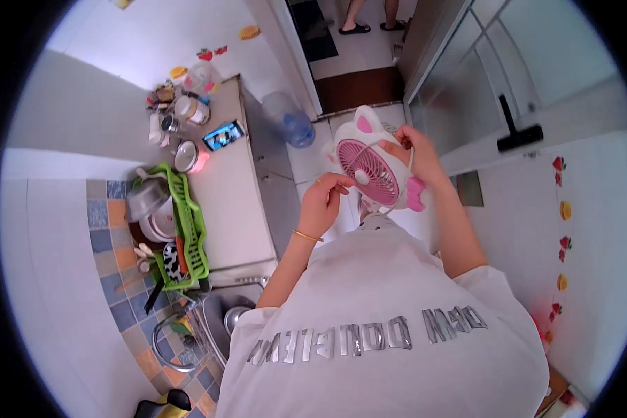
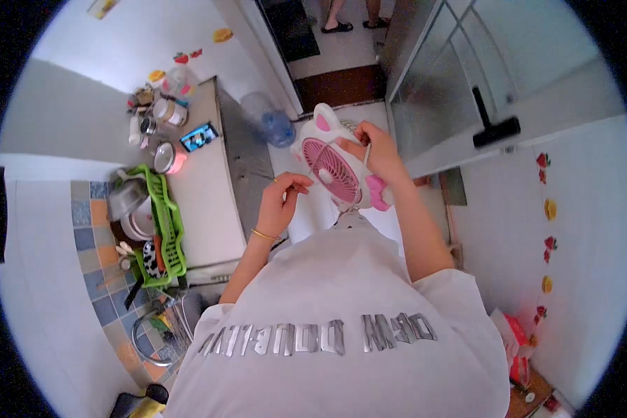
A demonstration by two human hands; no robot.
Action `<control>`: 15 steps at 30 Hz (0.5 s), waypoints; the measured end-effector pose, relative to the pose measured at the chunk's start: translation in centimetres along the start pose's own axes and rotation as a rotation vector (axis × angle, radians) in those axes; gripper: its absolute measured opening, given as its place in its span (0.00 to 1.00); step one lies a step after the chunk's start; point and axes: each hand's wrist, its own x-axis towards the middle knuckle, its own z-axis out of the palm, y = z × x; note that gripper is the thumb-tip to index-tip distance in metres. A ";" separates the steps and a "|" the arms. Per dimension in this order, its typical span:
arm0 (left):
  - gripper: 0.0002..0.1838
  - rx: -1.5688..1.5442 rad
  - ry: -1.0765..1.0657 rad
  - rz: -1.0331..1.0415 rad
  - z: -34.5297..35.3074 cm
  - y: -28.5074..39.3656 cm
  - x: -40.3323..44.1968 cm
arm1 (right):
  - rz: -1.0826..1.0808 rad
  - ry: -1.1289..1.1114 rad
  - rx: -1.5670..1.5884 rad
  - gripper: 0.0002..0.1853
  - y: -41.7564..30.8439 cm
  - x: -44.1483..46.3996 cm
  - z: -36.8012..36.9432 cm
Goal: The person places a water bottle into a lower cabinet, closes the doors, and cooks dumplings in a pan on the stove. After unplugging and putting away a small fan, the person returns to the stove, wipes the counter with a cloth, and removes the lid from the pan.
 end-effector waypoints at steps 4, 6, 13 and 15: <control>0.17 0.018 0.041 0.063 0.6 0.0 10.8 | 0.004 -0.034 -0.020 0.20 -1.1 8.1 -3.0; 0.17 -0.032 0.099 0.057 1.0 0.2 15.9 | 0.009 -0.055 0.002 0.20 -0.9 12.4 -4.6; 0.18 -0.023 0.149 -0.022 0.4 -1.9 29.6 | 0.013 -0.049 -0.004 0.24 -0.7 26.3 -9.1; 0.19 0.021 0.146 -0.034 0.0 -2.8 33.7 | 0.008 -0.027 0.012 0.24 -0.1 30.5 -9.7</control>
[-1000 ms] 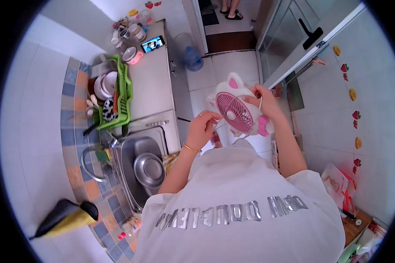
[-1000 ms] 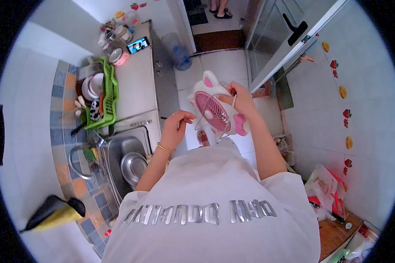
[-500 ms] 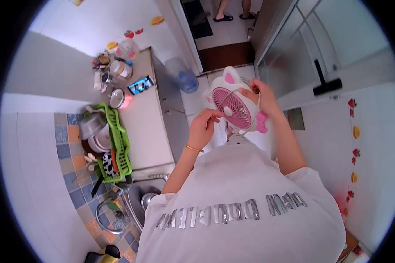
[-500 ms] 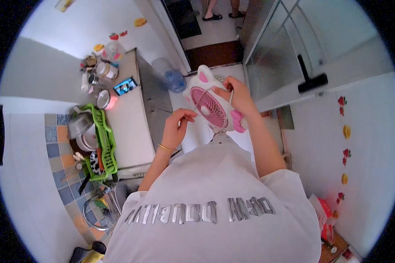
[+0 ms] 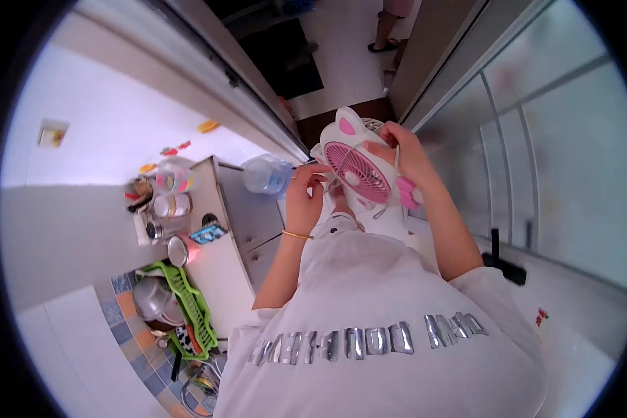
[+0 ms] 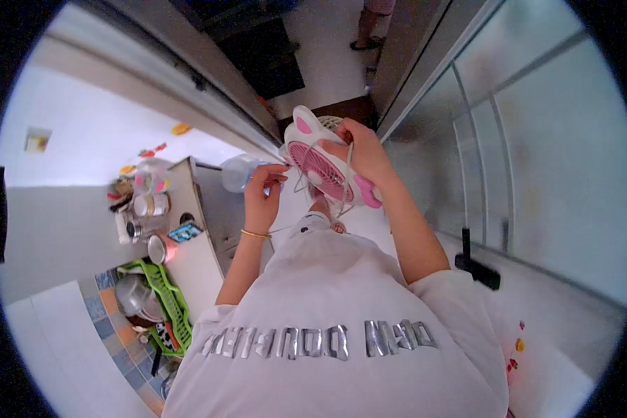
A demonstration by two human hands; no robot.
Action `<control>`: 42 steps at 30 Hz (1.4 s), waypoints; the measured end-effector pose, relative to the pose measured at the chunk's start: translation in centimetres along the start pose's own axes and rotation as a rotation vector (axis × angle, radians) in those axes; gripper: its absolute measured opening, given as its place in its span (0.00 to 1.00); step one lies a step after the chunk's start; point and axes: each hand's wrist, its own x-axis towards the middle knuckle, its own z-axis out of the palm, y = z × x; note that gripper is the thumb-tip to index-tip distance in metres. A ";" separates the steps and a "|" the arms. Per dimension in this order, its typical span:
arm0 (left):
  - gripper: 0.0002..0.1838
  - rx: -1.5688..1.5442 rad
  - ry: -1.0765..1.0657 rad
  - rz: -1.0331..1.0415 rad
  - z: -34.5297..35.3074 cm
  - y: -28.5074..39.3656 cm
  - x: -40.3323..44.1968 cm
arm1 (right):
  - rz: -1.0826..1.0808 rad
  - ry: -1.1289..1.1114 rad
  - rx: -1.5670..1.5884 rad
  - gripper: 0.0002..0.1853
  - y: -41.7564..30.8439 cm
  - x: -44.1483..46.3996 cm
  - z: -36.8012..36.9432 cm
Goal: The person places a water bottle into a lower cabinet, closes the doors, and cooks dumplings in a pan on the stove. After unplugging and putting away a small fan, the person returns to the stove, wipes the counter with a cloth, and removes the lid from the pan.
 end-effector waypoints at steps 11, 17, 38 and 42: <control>0.19 -0.035 -0.046 0.113 0.8 -3.5 27.7 | -0.001 -0.050 -0.032 0.21 -2.1 25.7 -2.9; 0.21 0.047 -0.082 0.071 -0.9 -3.2 39.9 | -0.039 -0.099 -0.126 0.23 -3.8 39.2 -4.6; 0.17 0.145 0.085 0.008 5.9 -3.6 78.8 | -0.064 -0.236 -0.051 0.21 -4.4 79.4 -19.4; 0.20 0.122 0.023 0.022 8.6 -2.4 86.2 | -0.010 -0.182 0.002 0.21 -3.9 84.1 -23.8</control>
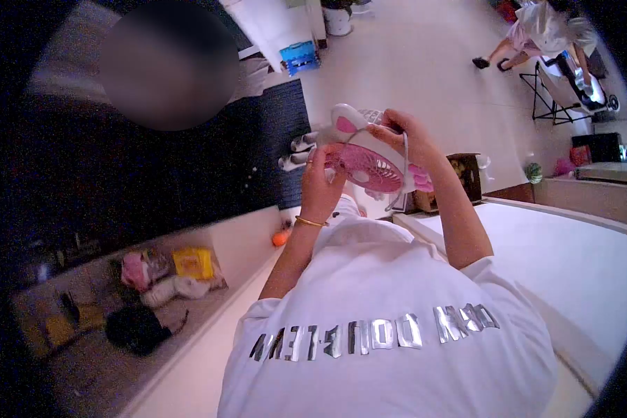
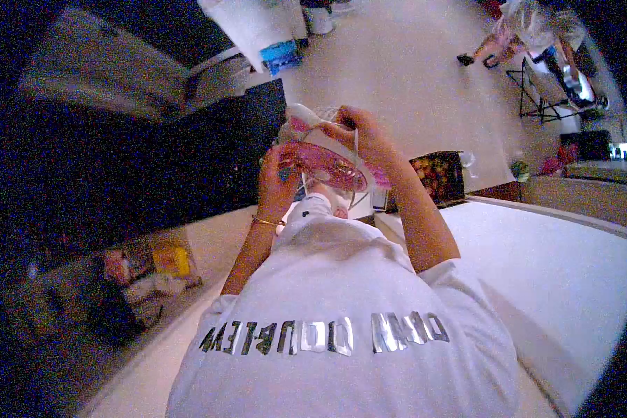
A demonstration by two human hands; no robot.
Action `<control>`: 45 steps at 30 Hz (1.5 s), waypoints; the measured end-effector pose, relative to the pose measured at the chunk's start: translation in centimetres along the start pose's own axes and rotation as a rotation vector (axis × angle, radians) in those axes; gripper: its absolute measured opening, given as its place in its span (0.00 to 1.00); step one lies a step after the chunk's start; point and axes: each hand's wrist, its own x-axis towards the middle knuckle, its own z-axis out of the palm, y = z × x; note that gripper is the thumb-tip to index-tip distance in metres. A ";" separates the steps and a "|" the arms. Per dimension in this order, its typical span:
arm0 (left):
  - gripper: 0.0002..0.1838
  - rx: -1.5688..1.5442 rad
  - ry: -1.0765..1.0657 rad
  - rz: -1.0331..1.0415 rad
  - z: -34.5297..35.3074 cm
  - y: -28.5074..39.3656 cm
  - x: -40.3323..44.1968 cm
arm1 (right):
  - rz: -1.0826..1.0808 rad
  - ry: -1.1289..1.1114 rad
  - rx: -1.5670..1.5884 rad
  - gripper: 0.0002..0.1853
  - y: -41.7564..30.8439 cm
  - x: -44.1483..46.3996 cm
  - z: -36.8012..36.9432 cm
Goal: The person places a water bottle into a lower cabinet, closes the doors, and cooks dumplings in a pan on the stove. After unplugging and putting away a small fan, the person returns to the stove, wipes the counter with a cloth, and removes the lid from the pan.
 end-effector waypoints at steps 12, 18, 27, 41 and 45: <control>0.39 0.075 -0.307 0.416 10.6 4.4 28.8 | 0.171 0.249 -0.120 0.21 3.6 10.8 -16.5; 0.35 -0.023 -0.544 0.499 20.5 7.9 33.8 | 0.217 0.538 -0.005 0.21 8.4 7.8 -22.4; 0.30 -0.047 -0.815 0.531 37.2 12.9 44.3 | 0.307 0.796 -0.006 0.23 15.4 8.7 -35.5; 0.27 -0.087 -1.076 0.644 64.8 27.4 48.0 | 0.541 1.059 0.025 0.27 26.2 1.0 -56.6; 0.27 -0.127 -1.203 0.709 73.4 30.8 48.5 | 0.520 1.241 0.067 0.25 30.7 -1.5 -61.1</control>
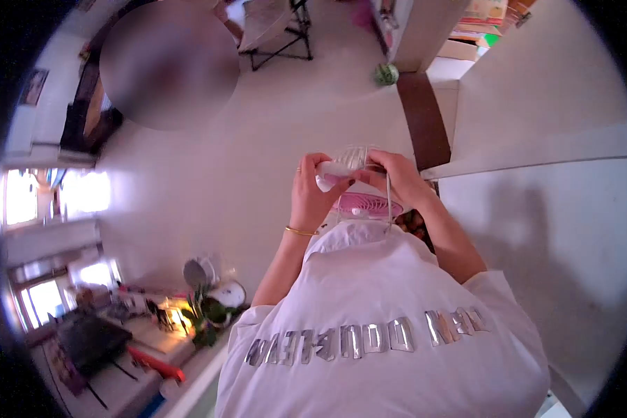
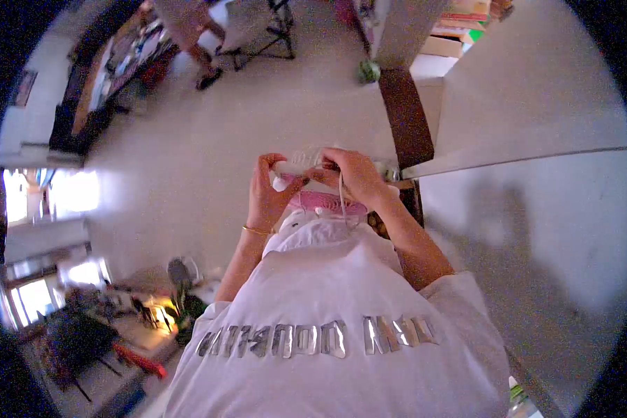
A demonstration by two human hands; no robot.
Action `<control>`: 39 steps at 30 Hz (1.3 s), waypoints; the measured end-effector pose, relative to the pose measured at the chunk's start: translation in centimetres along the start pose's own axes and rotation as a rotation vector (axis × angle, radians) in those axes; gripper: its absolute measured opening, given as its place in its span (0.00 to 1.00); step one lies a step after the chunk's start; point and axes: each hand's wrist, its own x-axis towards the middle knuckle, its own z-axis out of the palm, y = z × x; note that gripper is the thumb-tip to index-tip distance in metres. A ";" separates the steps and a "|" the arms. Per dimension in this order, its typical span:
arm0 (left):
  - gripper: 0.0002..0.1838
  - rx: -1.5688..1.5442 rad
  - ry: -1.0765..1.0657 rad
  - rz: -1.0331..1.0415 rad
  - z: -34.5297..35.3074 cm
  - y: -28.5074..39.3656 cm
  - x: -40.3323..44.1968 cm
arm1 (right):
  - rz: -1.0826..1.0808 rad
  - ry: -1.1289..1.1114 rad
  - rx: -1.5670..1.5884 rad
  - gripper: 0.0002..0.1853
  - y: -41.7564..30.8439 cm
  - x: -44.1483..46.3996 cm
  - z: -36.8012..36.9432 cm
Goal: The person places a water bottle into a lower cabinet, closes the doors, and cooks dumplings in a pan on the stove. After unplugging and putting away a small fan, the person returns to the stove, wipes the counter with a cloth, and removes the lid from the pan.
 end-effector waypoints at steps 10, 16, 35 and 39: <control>0.24 -0.012 -0.491 0.347 6.3 -2.4 24.5 | 0.318 0.171 -0.184 0.32 4.9 11.8 -9.0; 0.22 -0.132 -0.664 0.492 12.4 -0.2 36.5 | 0.411 0.456 -0.063 0.32 6.2 16.7 -14.8; 0.26 -0.350 -0.829 0.917 45.8 21.7 55.7 | 0.623 0.905 0.016 0.18 18.9 18.2 -42.0; 0.27 -0.388 -0.798 0.878 53.4 26.1 58.9 | 0.622 0.895 -0.062 0.19 23.5 17.6 -49.0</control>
